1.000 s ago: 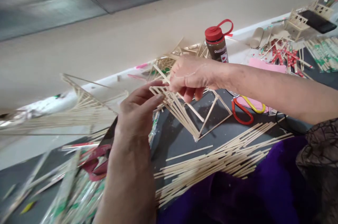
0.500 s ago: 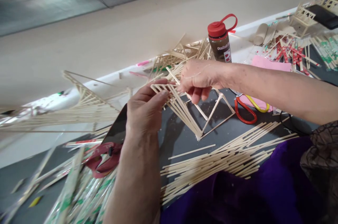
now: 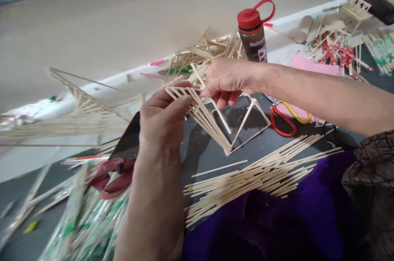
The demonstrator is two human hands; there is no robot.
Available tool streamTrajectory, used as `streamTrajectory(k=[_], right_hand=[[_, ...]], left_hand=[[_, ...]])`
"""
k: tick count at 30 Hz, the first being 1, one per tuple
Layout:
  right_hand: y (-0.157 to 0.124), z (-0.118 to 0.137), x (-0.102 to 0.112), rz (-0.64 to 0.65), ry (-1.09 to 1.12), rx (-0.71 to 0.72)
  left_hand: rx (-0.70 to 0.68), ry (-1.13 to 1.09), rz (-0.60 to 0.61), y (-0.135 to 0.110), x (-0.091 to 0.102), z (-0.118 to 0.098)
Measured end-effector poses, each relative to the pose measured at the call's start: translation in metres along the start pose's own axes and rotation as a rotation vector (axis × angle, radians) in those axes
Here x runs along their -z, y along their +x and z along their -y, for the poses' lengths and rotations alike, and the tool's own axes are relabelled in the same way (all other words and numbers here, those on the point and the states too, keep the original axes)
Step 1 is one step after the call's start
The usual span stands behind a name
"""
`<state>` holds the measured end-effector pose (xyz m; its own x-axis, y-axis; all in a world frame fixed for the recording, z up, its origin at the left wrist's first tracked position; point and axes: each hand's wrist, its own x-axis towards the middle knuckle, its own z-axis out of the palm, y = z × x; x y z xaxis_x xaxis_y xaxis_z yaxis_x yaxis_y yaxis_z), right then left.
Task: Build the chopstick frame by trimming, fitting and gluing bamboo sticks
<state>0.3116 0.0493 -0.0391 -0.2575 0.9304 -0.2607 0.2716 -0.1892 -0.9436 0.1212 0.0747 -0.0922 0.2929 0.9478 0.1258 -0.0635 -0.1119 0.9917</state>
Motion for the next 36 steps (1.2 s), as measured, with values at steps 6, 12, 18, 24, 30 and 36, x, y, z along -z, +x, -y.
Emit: streamTrajectory(k=[6,12,18,24,30,36], right_hand=[[0.006,-0.002,-0.005,0.145,-0.054,-0.069],[0.005,-0.003,-0.011,0.200,-0.108,-0.125],[0.004,-0.003,-0.010,0.228,-0.094,-0.142],[0.006,-0.004,-0.007,0.262,-0.136,-0.184],[0.007,-0.005,-0.006,0.352,-0.217,-0.184],[0.008,-0.005,-0.005,0.374,-0.257,-0.180]], left_hand=[[-0.018,-0.008,-0.003,0.002,0.000,0.003],[-0.027,-0.019,-0.018,0.002,0.000,0.004],[0.000,-0.018,-0.001,0.001,0.001,0.005],[-0.025,-0.040,-0.012,0.001,0.000,0.008],[-0.025,-0.085,-0.020,0.003,0.002,0.012],[-0.027,-0.096,-0.017,0.003,0.002,0.013]])
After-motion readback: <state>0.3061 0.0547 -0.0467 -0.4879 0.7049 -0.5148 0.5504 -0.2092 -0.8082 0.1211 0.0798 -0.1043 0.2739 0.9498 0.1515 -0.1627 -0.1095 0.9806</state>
